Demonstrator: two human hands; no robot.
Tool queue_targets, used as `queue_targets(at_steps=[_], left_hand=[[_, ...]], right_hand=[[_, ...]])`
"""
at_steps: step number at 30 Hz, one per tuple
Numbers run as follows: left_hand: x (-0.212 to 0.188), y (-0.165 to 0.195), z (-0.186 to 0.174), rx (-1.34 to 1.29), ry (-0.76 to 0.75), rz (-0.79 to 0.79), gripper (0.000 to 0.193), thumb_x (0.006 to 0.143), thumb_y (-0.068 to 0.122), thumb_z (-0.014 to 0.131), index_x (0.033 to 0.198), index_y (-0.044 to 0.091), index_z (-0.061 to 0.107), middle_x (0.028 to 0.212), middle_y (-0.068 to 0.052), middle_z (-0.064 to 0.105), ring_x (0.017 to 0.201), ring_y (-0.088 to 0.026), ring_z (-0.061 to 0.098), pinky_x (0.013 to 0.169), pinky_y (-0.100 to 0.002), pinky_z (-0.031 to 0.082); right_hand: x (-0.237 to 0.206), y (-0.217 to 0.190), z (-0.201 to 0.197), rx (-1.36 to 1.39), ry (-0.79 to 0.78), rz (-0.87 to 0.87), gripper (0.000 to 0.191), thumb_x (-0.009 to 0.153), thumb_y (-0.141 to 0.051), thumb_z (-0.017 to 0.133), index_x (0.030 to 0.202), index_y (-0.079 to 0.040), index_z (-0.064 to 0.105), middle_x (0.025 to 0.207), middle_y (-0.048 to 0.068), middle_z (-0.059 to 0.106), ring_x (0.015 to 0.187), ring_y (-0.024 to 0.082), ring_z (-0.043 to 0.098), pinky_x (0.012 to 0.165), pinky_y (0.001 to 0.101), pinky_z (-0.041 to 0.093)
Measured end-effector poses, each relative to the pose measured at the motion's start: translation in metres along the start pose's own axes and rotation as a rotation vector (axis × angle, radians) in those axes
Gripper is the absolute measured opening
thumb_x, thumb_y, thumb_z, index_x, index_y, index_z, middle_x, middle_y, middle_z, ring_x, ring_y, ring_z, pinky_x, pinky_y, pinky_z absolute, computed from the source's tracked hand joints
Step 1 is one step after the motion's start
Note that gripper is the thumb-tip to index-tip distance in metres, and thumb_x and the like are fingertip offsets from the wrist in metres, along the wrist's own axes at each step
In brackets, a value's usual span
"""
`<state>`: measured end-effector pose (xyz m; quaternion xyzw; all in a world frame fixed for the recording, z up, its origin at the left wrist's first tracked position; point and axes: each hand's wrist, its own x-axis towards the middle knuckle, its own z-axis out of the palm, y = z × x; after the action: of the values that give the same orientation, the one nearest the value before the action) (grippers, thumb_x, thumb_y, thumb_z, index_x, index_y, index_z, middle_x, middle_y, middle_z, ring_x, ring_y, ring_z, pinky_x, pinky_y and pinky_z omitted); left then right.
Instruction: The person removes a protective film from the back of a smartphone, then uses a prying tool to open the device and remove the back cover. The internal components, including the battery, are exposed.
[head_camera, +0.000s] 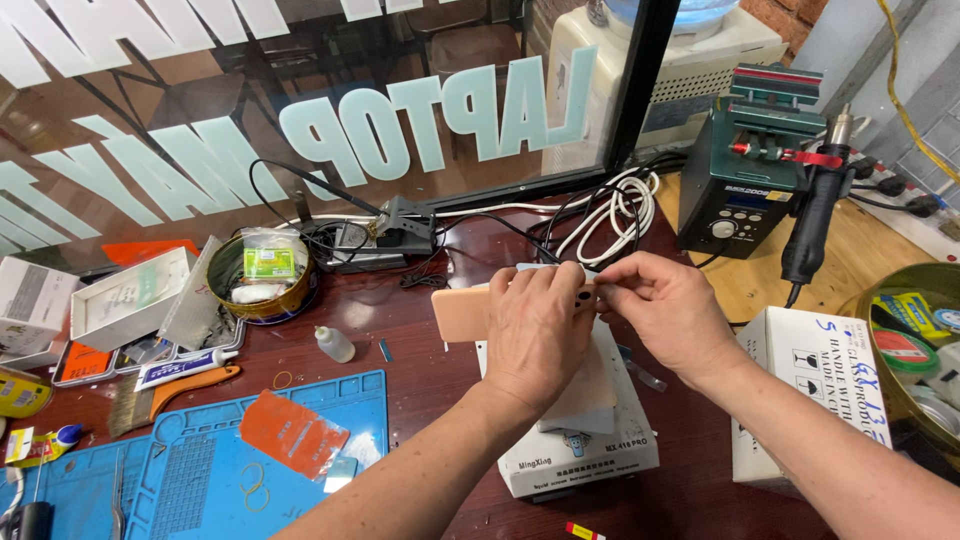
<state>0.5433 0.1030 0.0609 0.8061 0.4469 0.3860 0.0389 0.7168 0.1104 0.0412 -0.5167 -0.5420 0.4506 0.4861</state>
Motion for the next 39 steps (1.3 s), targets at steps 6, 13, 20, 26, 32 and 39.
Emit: queue_targets(at_steps=[6,13,20,26,32,39], left_hand=[[-0.001,-0.002,0.003,0.052,0.009,0.023,0.017,0.090,0.019,0.070,0.090,0.008,0.056,0.087,-0.009,0.068,0.092,-0.031,0.064,0.098,-0.050,0.040],[0.005,0.001,0.005,0.081,-0.030,0.025,0.020,0.083,0.015,0.072,0.092,0.008,0.055,0.087,-0.009,0.068,0.093,-0.030,0.065,0.097,-0.054,0.038],[0.018,0.010,0.006,0.113,-0.193,-0.126,0.028,0.080,0.011,0.074,0.097,0.008,0.052,0.089,-0.011,0.069,0.094,-0.031,0.065,0.087,-0.051,0.038],[0.030,0.012,0.008,0.069,-0.309,-0.247,0.025,0.079,0.008,0.073,0.093,0.009,0.052,0.083,-0.011,0.070,0.092,-0.032,0.066,0.084,-0.049,0.037],[0.034,0.012,0.009,0.053,-0.322,-0.268,0.024,0.078,0.008,0.073,0.091,0.009,0.054,0.076,-0.011,0.070,0.088,-0.033,0.067,0.082,-0.050,0.037],[0.032,0.012,0.014,0.055,-0.310,-0.247,0.025,0.076,0.011,0.075,0.090,0.008,0.055,0.073,-0.011,0.070,0.085,-0.033,0.068,0.080,-0.051,0.037]], right_hand=[[-0.005,0.010,0.004,0.044,0.058,0.004,0.012,0.094,-0.001,0.066,0.105,0.001,0.071,0.096,0.008,0.077,0.085,0.011,0.073,0.076,0.0248,0.060],[-0.008,-0.006,0.002,-0.465,0.103,-0.186,0.012,0.093,-0.006,0.067,0.102,-0.003,0.073,0.086,0.003,0.079,0.078,0.007,0.075,0.070,0.0244,0.059],[-0.005,-0.008,-0.001,-0.134,0.047,-0.013,0.011,0.095,-0.005,0.064,0.102,-0.001,0.072,0.092,0.005,0.079,0.082,0.009,0.074,0.075,0.0241,0.061],[-0.008,-0.007,0.005,-0.179,0.104,0.075,0.009,0.095,-0.005,0.062,0.099,-0.001,0.070,0.090,0.006,0.079,0.081,0.011,0.076,0.072,0.0267,0.066],[-0.011,-0.011,0.007,-0.292,0.120,-0.008,0.009,0.094,-0.005,0.064,0.098,-0.002,0.071,0.087,0.005,0.080,0.078,0.010,0.077,0.071,0.0261,0.064],[-0.015,-0.013,0.002,-0.409,0.089,-0.045,0.007,0.093,-0.008,0.067,0.095,-0.003,0.071,0.084,0.005,0.081,0.076,0.011,0.079,0.069,0.0268,0.064]])
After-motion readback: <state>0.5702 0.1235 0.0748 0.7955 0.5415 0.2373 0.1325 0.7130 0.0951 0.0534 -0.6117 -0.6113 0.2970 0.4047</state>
